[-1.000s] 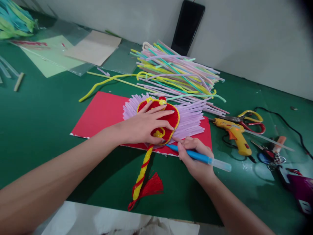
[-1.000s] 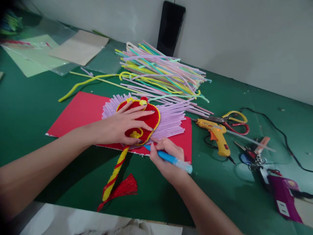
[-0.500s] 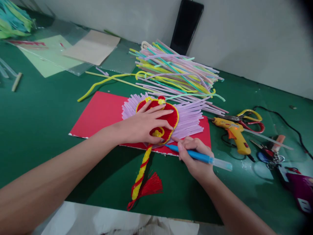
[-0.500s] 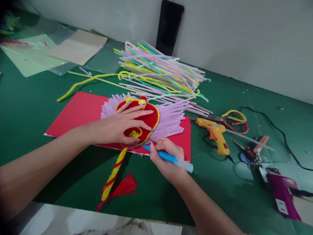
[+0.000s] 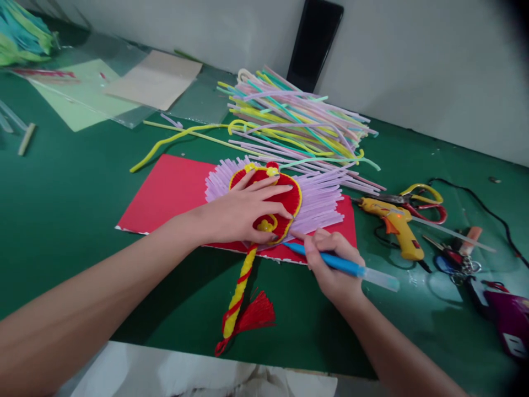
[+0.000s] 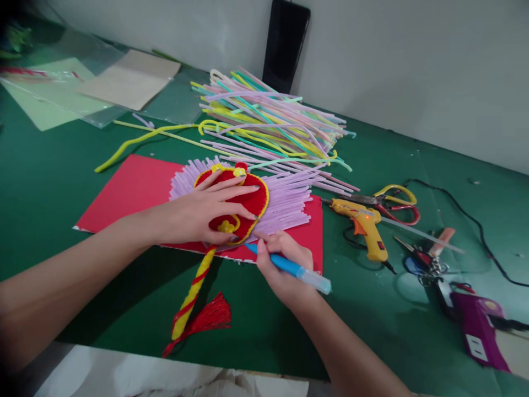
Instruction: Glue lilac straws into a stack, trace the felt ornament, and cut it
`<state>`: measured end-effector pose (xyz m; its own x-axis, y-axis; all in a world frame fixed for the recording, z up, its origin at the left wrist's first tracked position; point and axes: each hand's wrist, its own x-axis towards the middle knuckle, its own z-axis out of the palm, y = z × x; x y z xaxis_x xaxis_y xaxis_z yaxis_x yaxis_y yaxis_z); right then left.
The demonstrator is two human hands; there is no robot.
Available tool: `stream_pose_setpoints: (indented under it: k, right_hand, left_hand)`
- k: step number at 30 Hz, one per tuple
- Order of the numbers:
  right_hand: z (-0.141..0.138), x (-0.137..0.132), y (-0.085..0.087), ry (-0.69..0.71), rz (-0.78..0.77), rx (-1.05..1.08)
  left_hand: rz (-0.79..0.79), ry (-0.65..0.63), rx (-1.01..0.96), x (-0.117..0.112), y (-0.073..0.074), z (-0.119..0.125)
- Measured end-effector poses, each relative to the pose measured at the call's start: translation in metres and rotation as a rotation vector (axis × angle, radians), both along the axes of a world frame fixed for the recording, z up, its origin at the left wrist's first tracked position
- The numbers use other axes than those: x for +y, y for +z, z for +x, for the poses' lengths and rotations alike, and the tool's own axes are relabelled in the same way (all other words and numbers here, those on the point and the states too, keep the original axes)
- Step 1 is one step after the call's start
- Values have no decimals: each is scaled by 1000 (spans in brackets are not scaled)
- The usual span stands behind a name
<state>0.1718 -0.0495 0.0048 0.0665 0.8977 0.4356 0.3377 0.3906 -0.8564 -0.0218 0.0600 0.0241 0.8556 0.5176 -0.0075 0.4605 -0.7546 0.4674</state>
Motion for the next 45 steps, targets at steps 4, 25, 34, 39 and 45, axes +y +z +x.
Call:
stream_pose_setpoints:
  k: [4, 25, 34, 39, 45]
  right_hand:
    - [6, -1, 4, 15, -31, 39]
    - [11, 42, 8, 53, -407, 52]
    - [11, 42, 9, 47, -338, 35]
    - [12, 43, 10, 69, -339, 18]
    - [11, 44, 10, -59, -253, -18]
  left_hand:
    - [-10, 23, 3, -1, 2, 1]
    - [-39, 27, 54, -1, 7, 3]
    - [-54, 25, 73, 0, 9, 5]
    - [-64, 18, 54, 0, 7, 4]
    - [-55, 4, 21, 1, 2, 2]
